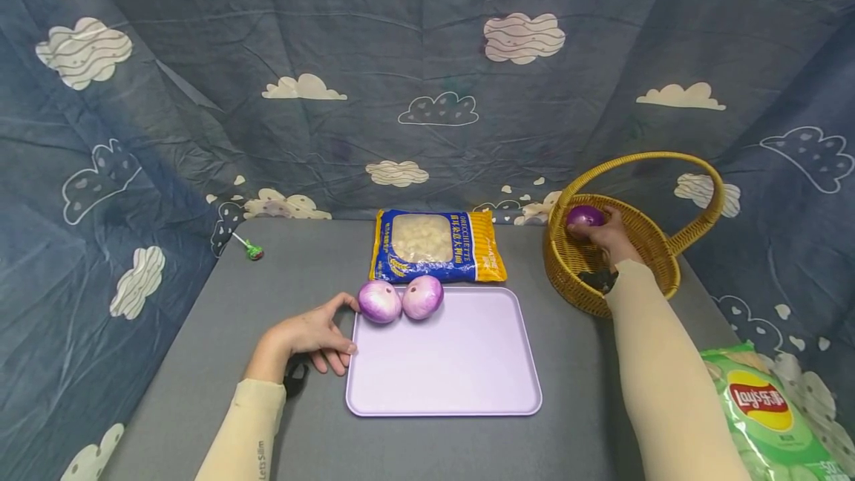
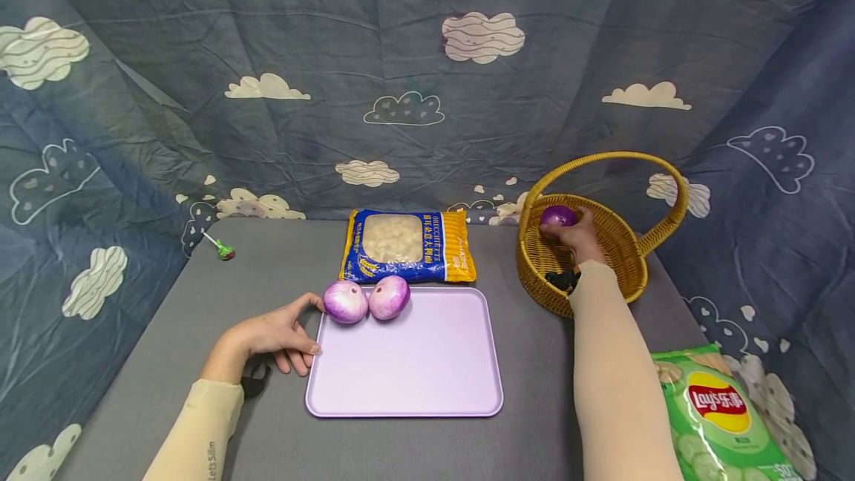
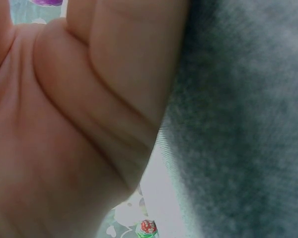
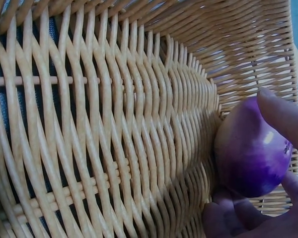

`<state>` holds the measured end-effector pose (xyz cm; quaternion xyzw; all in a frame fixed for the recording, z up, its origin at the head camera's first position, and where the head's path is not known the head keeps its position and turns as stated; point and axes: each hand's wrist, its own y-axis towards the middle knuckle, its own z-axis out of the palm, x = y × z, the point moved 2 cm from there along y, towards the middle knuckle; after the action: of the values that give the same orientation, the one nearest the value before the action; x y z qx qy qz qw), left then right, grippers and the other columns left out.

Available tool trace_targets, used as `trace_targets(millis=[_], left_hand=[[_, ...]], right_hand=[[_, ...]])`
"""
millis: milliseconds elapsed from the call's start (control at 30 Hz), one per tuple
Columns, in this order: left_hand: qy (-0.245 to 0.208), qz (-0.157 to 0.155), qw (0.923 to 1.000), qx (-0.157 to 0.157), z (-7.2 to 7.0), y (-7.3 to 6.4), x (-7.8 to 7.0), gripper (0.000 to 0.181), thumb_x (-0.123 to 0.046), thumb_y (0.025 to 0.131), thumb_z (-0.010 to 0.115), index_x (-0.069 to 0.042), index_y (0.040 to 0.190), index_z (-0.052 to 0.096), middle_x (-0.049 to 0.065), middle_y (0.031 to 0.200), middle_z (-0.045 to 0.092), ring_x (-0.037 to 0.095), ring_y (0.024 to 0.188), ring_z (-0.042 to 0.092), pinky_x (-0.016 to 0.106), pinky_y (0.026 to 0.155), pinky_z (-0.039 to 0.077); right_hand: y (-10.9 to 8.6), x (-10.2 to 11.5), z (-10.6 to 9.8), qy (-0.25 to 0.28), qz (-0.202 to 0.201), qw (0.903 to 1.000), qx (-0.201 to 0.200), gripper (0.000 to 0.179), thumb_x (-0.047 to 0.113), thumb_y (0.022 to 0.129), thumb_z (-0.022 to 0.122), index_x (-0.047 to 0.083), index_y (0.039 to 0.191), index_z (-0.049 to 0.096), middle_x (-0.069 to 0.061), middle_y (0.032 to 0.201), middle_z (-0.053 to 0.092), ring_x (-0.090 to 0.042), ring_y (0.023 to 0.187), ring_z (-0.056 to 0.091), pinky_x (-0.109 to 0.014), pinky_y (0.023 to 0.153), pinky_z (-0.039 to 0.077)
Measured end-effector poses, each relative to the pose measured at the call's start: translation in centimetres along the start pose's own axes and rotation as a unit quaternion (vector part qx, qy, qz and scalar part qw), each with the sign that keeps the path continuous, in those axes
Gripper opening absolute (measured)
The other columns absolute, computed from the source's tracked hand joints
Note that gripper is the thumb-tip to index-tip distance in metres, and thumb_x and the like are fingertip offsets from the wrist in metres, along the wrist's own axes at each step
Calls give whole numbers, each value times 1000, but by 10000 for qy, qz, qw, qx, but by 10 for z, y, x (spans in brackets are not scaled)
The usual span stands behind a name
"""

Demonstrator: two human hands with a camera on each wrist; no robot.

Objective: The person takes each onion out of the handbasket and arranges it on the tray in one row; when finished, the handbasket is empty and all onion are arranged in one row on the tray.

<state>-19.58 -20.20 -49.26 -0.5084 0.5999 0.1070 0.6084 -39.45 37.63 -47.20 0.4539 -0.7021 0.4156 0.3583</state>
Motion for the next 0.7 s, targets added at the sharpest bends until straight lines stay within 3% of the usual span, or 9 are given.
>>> trace_targets(millis=[700], left_hand=[[-8,-43,10000,-26,0,3,2,70,-13,94,80,-18,144,31,13,77,78,20,62,77,30,48,59]], right_hand=[[-3,4,1,18,172,9998,67,102,6,98,72,12,169,-1,-27,177,5,-48,164,12,-58,134,19]])
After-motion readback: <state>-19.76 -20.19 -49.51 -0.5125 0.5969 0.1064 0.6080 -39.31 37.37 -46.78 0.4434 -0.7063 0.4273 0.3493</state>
